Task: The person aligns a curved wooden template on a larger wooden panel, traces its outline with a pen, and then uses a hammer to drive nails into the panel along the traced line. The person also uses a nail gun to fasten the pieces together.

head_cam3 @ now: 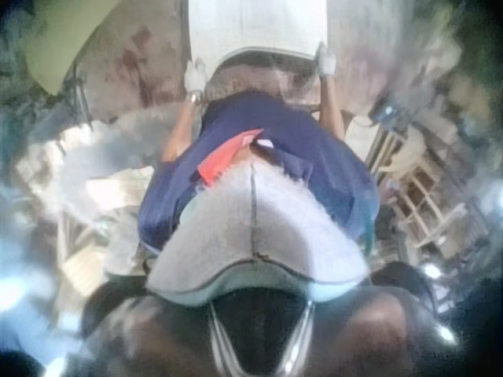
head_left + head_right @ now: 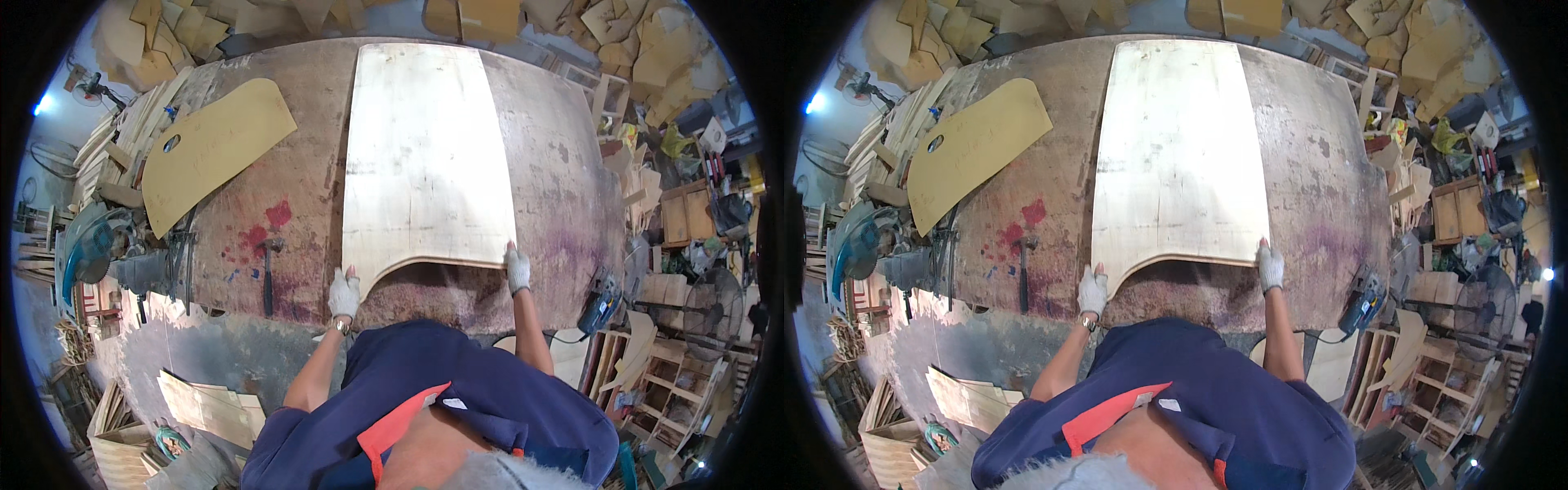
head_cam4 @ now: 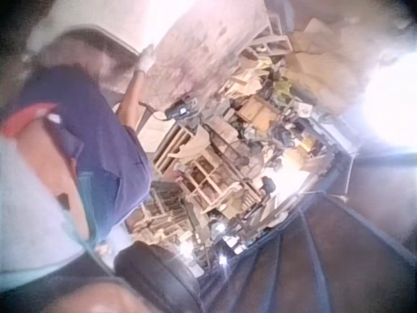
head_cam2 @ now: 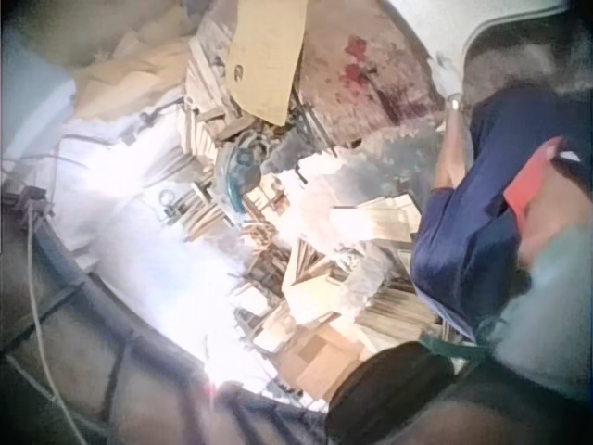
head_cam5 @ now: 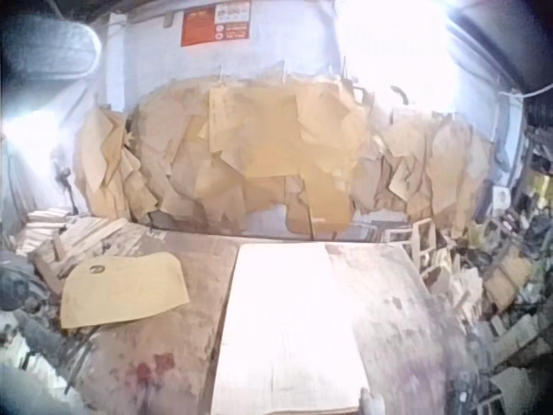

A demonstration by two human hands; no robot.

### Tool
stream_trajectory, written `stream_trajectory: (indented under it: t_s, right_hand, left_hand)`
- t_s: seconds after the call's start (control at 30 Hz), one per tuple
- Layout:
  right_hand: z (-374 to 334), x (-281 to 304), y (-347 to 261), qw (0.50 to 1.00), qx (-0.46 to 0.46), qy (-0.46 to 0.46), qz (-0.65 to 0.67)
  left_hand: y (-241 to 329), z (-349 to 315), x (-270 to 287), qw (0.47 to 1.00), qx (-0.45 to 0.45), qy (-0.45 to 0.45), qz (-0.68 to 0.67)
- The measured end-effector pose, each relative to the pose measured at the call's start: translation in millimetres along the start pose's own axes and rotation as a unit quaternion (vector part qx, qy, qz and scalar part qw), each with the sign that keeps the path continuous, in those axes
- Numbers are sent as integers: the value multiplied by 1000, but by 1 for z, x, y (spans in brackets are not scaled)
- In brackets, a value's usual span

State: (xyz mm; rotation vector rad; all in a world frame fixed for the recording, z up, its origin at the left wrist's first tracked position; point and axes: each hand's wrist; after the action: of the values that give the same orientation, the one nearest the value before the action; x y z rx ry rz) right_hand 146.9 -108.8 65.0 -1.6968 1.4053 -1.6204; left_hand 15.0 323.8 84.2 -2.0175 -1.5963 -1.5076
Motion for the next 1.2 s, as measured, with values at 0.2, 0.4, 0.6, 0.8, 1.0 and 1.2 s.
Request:
stream_trajectory:
  t_s: [0.2, 0.4, 0.6, 0.8, 1.0, 1.2]
  right_hand:
    - [-116, 68, 73, 999, 7, 34, -40]
    - [-194, 76, 97, 983, -122, 78, 110]
    - [-207, 89, 47, 925, -207, -227, 225]
    - [-238, 30, -56, 852, -172, -362, 338]
    - [-222, -51, -117, 776, 277, -547, -145]
    - [-176, -16, -82, 888, 91, -444, -72]
  left_hand:
    - [-50, -73, -5, 998, -37, -46, 25]
    - [-27, -37, -3, 984, -169, -41, 28]
    - [80, 51, 56, 952, -221, -137, 159]
    - [123, 56, 126, 906, -297, 281, 108]
    - [47, -7, 112, 917, -227, 299, -138]
    - [-72, -46, 16, 977, 14, 42, -207]
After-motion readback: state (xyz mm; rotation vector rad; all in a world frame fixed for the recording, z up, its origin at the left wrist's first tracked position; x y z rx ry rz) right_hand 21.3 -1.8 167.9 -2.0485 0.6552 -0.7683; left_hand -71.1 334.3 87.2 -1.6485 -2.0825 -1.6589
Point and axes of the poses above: each hand's wrist, its own z-axis towards the middle knuckle, its own x-axis out of the back of the hand, y = z × x, and after that the axes turned 13 degrees about x, right-handed
